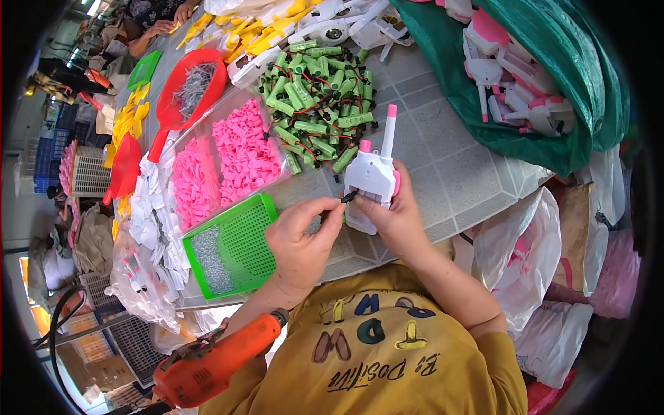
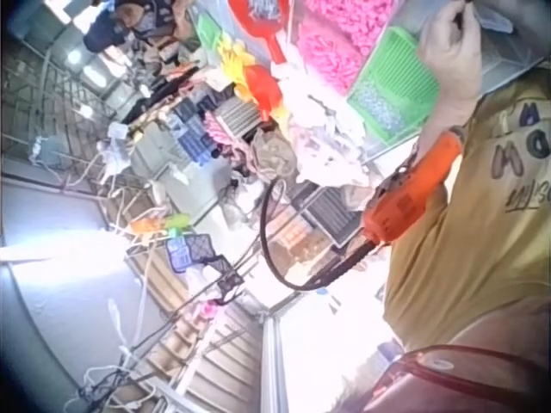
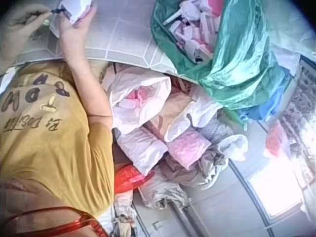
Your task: Assembling plastic toy walkie-talkies by inserting batteries, attaching covers, and securing them with an electric screwdriver.
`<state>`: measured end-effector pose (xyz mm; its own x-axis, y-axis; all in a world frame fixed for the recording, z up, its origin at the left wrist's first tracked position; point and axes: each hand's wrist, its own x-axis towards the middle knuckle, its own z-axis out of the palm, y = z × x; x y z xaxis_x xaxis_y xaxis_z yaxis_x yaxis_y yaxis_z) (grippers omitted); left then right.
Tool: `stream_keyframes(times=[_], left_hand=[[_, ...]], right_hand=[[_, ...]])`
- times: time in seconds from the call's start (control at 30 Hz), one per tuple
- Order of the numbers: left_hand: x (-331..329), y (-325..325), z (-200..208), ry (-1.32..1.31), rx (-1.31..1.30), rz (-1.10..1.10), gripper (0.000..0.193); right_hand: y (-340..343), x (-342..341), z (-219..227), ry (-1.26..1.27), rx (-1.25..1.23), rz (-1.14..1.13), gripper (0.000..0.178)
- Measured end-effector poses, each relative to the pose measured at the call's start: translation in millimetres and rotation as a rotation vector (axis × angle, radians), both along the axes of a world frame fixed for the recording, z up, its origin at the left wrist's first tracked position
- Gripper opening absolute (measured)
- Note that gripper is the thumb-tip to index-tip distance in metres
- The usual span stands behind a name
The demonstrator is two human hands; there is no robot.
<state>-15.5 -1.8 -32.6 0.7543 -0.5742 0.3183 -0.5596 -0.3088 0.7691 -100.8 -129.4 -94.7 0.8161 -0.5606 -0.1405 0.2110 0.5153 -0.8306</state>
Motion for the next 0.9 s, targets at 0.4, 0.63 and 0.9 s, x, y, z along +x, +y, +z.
stream_keyframes(times=[0.4,0.63,0.9], left_hand=[[2.0,0.1,2.8,-0.099,0.028,-0.037,0.015],[1.5,-0.1,4.1,-0.033,0.035,-0.022,0.016],[3.0,-0.9,2.0,-0.092,0.028,-0.054,0.016]], right_hand=[[1.4,-2.4,-5.2,0.064,-0.073,0.017,0.07],[1.0,-1.3,-0.8,0.066,-0.068,0.015,0.065],[-0.5,0.0,-2.2,0.055,-0.035,0.005,0.065]])
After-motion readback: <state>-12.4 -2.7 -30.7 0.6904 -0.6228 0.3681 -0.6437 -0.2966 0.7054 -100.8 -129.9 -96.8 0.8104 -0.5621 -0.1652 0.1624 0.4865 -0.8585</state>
